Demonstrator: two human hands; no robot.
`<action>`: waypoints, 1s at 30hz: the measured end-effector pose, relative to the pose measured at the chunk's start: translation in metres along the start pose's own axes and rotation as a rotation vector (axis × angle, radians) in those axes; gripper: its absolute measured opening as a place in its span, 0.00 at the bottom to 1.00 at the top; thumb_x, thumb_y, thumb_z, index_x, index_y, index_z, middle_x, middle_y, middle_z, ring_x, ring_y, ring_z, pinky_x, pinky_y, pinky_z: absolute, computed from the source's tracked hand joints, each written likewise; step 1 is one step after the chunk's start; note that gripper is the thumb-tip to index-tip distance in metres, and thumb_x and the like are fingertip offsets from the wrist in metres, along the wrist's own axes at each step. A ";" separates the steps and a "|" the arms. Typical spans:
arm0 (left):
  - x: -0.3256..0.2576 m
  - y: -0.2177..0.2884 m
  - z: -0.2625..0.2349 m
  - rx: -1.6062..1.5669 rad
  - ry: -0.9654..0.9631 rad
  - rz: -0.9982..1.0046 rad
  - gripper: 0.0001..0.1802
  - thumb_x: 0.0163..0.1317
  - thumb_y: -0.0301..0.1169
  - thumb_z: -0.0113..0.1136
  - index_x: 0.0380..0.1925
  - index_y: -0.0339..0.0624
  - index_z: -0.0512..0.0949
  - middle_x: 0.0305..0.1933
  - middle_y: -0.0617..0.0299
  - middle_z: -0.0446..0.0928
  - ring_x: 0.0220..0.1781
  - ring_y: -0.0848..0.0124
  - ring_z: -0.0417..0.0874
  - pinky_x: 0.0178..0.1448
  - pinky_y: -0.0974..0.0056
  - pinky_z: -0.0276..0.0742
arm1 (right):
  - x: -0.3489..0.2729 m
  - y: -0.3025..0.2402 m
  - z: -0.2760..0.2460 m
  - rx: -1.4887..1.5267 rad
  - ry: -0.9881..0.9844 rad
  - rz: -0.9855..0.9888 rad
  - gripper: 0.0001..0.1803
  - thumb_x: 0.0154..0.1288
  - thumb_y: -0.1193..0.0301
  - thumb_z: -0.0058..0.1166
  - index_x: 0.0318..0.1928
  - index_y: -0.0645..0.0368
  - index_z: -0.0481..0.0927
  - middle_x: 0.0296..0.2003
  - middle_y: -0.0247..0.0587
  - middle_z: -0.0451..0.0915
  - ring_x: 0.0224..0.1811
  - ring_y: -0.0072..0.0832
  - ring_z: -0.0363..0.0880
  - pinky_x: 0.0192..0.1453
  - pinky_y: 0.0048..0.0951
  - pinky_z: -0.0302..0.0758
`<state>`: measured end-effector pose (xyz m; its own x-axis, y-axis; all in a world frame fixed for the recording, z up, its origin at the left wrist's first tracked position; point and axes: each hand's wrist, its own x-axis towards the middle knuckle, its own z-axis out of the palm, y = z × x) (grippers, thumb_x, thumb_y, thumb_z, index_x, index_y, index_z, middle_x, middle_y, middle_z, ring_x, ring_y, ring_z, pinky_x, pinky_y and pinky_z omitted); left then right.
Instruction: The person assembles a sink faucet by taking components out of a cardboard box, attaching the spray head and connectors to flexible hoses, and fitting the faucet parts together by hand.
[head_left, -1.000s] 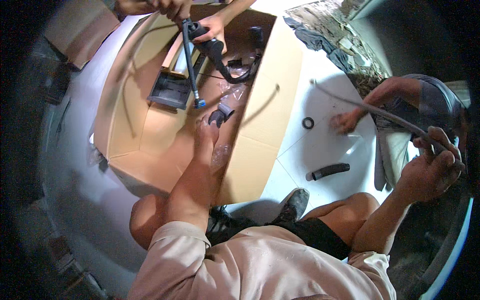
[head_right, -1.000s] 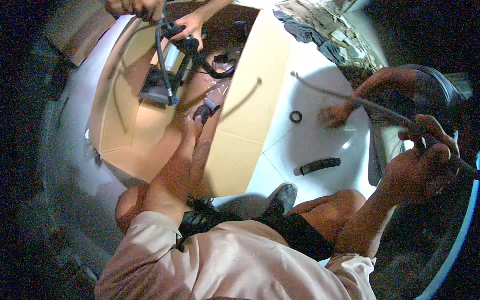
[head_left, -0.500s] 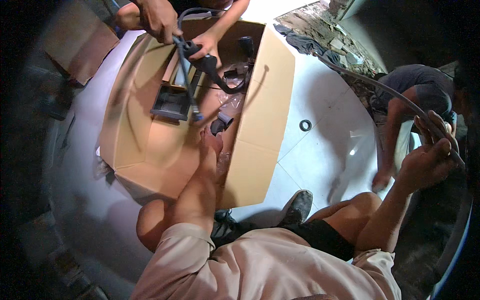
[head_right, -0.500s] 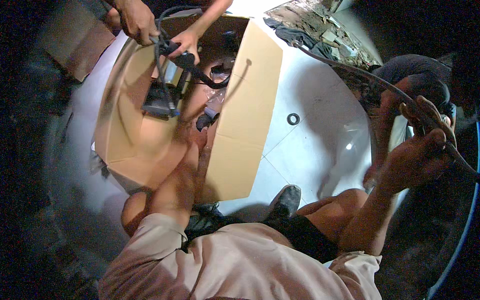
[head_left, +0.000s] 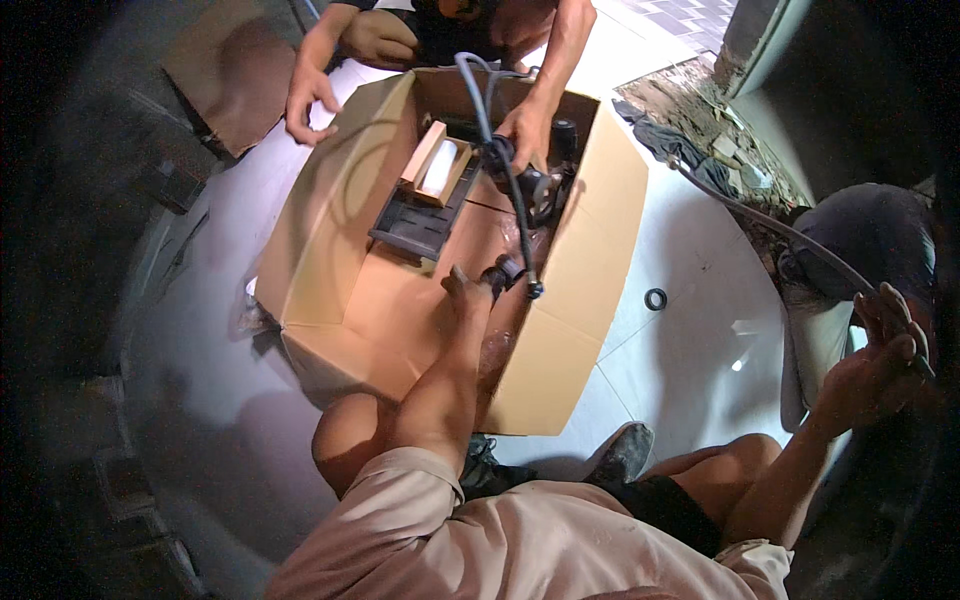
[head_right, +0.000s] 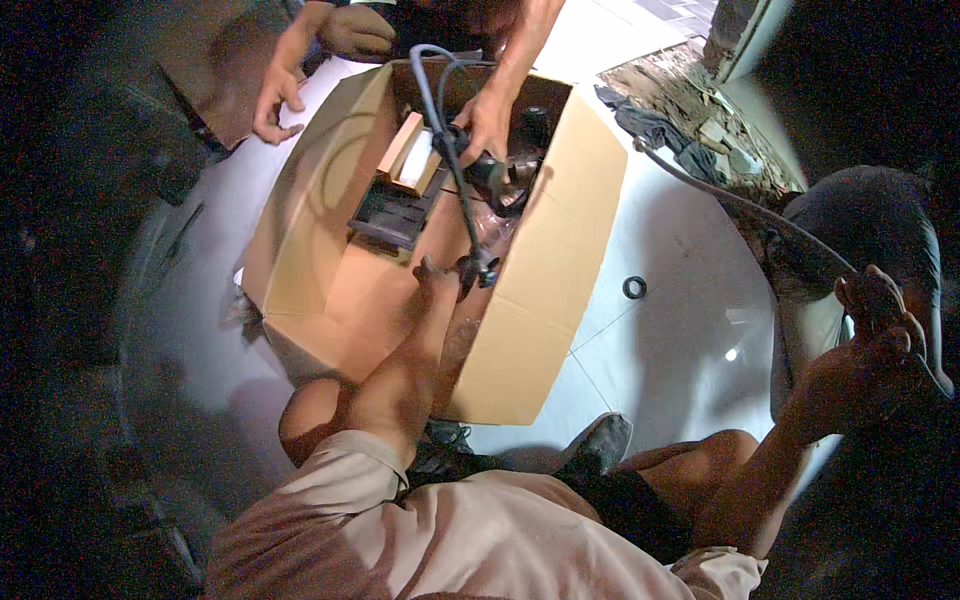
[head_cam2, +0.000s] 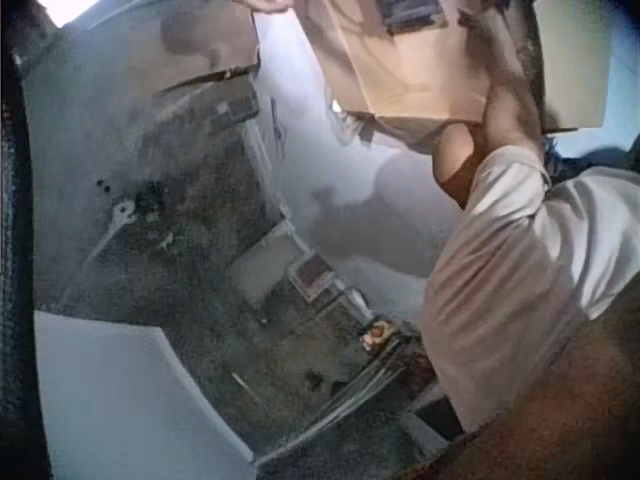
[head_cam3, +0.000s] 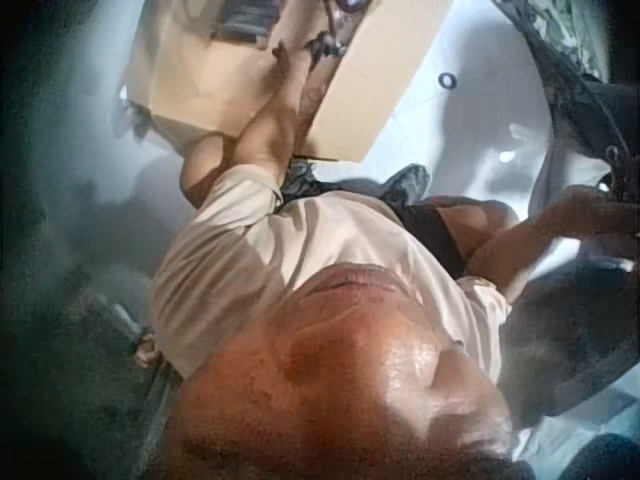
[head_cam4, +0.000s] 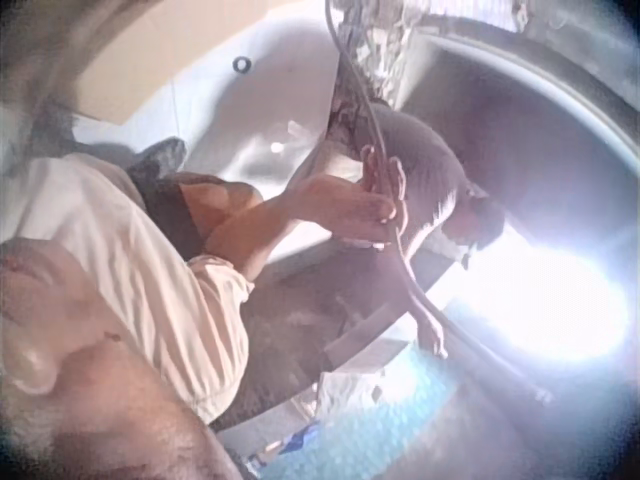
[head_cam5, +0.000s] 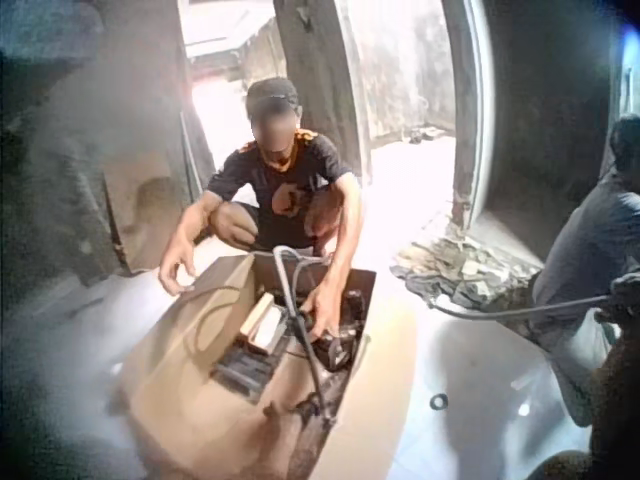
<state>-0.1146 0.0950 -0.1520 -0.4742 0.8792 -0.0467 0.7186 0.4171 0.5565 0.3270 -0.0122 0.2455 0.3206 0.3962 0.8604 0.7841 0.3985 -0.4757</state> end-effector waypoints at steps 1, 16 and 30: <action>0.014 -0.007 -0.014 -0.083 0.180 0.048 0.35 0.59 0.32 0.63 0.65 0.32 0.66 0.59 0.32 0.72 0.64 0.38 0.70 0.71 0.49 0.67 | 0.000 -0.005 0.005 0.166 -0.025 0.051 0.20 0.83 0.64 0.37 0.49 0.70 0.76 0.48 0.62 0.83 0.42 0.44 0.88 0.47 0.40 0.88; 0.013 0.218 -0.150 -0.920 -0.099 0.608 0.19 0.67 0.26 0.58 0.57 0.36 0.79 0.55 0.53 0.77 0.55 0.64 0.80 0.62 0.61 0.76 | -0.009 0.028 0.005 0.042 -0.090 0.133 0.17 0.81 0.61 0.45 0.53 0.63 0.75 0.43 0.52 0.86 0.42 0.33 0.84 0.45 0.32 0.82; 0.001 0.239 -0.157 -0.609 0.040 0.875 0.32 0.55 0.15 0.60 0.63 0.34 0.72 0.63 0.47 0.71 0.64 0.53 0.74 0.69 0.56 0.73 | -0.024 -0.001 0.027 0.126 -0.139 0.267 0.19 0.82 0.61 0.43 0.59 0.63 0.74 0.38 0.41 0.85 0.36 0.24 0.78 0.40 0.27 0.72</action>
<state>-0.0227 0.1592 0.1108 0.0593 0.8040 0.5917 0.4471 -0.5514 0.7043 0.3037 0.0005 0.2206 0.4240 0.6063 0.6728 0.6073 0.3607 -0.7078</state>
